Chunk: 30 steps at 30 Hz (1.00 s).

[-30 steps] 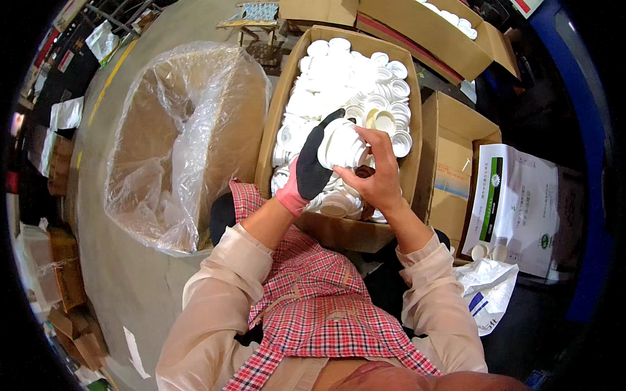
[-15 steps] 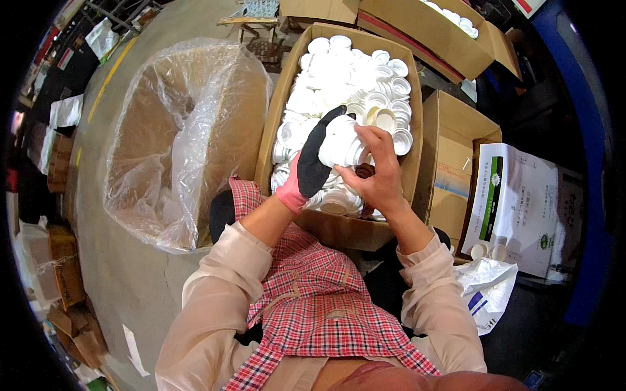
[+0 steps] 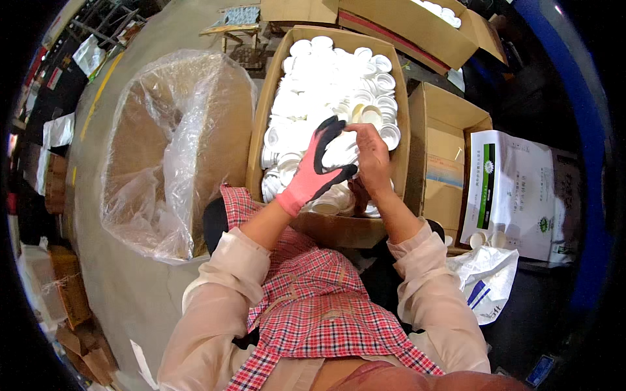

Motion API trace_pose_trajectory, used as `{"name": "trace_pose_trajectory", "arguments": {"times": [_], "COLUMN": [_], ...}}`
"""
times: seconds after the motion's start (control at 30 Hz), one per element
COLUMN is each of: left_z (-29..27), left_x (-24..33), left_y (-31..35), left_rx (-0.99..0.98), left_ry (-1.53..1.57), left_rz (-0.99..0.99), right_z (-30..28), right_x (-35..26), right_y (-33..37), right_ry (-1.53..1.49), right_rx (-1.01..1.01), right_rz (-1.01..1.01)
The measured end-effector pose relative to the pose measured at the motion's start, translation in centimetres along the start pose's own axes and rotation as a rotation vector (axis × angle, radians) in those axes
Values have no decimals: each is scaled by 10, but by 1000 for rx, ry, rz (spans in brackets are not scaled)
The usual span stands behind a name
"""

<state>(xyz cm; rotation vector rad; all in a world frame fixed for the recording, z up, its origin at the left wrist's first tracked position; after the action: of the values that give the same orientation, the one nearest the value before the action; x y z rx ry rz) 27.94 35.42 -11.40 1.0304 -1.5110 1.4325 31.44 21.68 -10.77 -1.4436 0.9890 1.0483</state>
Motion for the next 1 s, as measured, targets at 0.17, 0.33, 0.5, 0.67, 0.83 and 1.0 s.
{"name": "trace_pose_trajectory", "arguments": {"times": [0.17,0.33,0.5,0.67,0.83,1.0], "left_z": [4,11,8,-2,-25,-22], "left_x": [-5,1,0,-8,-35,-39], "left_y": [15,18,18,12,-2,-2], "left_rx": [-18,-13,51,125,190,114], "left_ry": [-334,-545,-528,-427,782,863], "left_rz": [-172,-222,-204,-168,-646,-610], "right_z": [-9,-12,-8,-2,-6,-10], "right_x": [13,26,33,42,32,16], "right_y": [-2,-8,-11,-14,-14,-4], "right_ry": [119,148,171,-63,-494,-281], "right_rx": [140,138,127,110,-65,-349], "right_rz": [130,146,187,337,442,214]}}
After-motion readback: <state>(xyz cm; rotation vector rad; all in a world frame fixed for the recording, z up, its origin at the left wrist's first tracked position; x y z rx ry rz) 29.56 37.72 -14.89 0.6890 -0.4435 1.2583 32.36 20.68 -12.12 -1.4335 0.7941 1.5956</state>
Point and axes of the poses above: each hand's wrist, its own y-axis away from the middle knuckle, its own z-axis out of the palm, x = y × z, the point moved 4 cm from there along -y, towards the middle knuckle, and after that the axes turned 4 degrees about x, right-handed, at the moved point
